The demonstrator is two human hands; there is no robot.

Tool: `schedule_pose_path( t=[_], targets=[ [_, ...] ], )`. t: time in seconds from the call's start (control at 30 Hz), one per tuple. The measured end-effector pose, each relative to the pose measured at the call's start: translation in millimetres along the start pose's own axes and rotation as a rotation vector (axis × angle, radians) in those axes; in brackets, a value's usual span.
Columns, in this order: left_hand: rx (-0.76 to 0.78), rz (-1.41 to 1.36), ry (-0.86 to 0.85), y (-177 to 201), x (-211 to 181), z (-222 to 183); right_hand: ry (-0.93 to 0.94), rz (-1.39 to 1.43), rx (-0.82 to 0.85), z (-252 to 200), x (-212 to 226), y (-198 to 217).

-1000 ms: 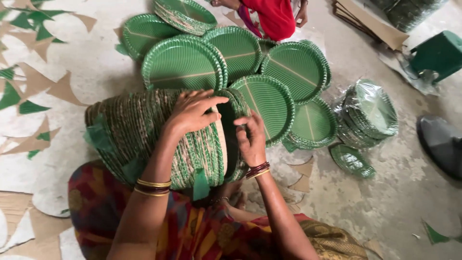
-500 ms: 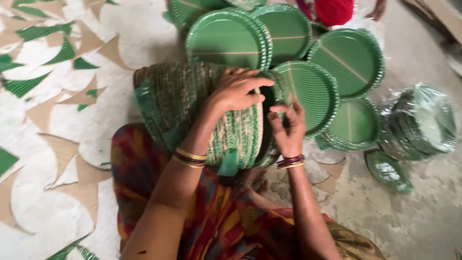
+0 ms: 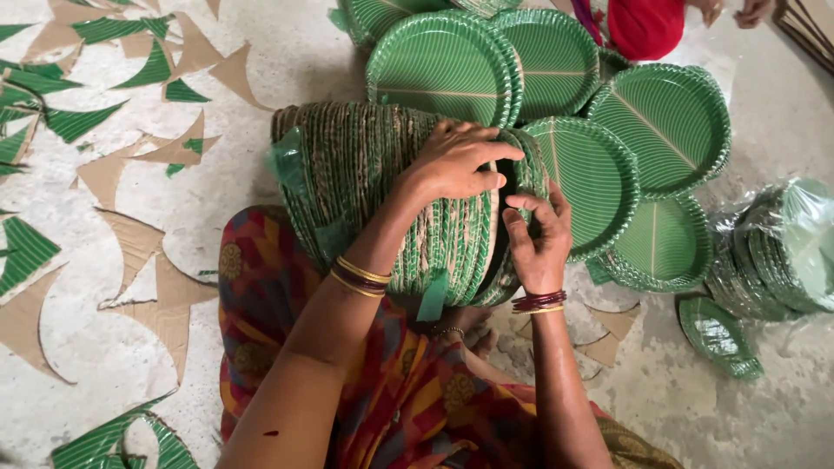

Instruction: The person sits on the floor holding a large stack of green disposable leaf plates and trims the excess edge material off each plate rim using a small blade, rotating the stack and working around the rims, with trimmed scraps scattered on the floor around them.

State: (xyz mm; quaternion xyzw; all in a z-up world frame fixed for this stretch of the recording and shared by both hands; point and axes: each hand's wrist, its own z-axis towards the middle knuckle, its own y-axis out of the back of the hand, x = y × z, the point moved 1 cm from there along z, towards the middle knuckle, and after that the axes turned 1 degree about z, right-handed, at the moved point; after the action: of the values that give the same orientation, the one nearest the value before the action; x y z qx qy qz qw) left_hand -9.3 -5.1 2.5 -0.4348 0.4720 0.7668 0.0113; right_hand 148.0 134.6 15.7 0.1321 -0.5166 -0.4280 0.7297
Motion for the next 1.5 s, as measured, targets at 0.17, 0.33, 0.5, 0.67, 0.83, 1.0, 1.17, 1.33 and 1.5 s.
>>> schedule_pose_path(
  t=[0.17, 0.33, 0.5, 0.67, 0.83, 1.0, 1.17, 1.33, 1.5],
  targets=[
    [0.044, -0.04, 0.051, -2.0, -2.5, 1.0, -0.012, -0.004, 0.014, -1.1, -0.9, 0.6],
    [0.057, -0.032, 0.033, 7.2, -7.7, -2.8, -0.013, -0.013, 0.001, -2.0, -3.8, 0.0],
    [0.052, -0.026, 0.017, 4.0, -3.8, -0.4, -0.037, -0.017, -0.037, -1.3, -2.7, -1.4],
    [0.034, -0.028, -0.005, 0.5, 0.2, 0.8, -0.089, -0.018, -0.026, -0.1, 7.2, -1.1],
    [0.027, -0.03, -0.005, 0.1, 0.6, 0.6, -0.046, 0.018, -0.027, -2.4, -11.9, -1.7],
    [0.021, -0.027, -0.009, 1.6, 0.5, 0.1, -0.034, 0.07, -0.025, -3.6, -26.8, 1.1],
    [0.022, -0.058, 0.024, -1.6, 0.7, 0.1, -0.103, 0.268, -0.071, -1.5, -16.1, 0.9],
    [0.027, -0.057, 0.02, 0.7, 1.9, -2.1, 0.057, 0.023, -0.019, -5.8, -4.7, -6.1],
    [0.013, -0.06, -0.012, -1.9, 6.2, 1.4, 0.019, 0.029, -0.033, -3.3, 3.1, -9.6]
  ],
)
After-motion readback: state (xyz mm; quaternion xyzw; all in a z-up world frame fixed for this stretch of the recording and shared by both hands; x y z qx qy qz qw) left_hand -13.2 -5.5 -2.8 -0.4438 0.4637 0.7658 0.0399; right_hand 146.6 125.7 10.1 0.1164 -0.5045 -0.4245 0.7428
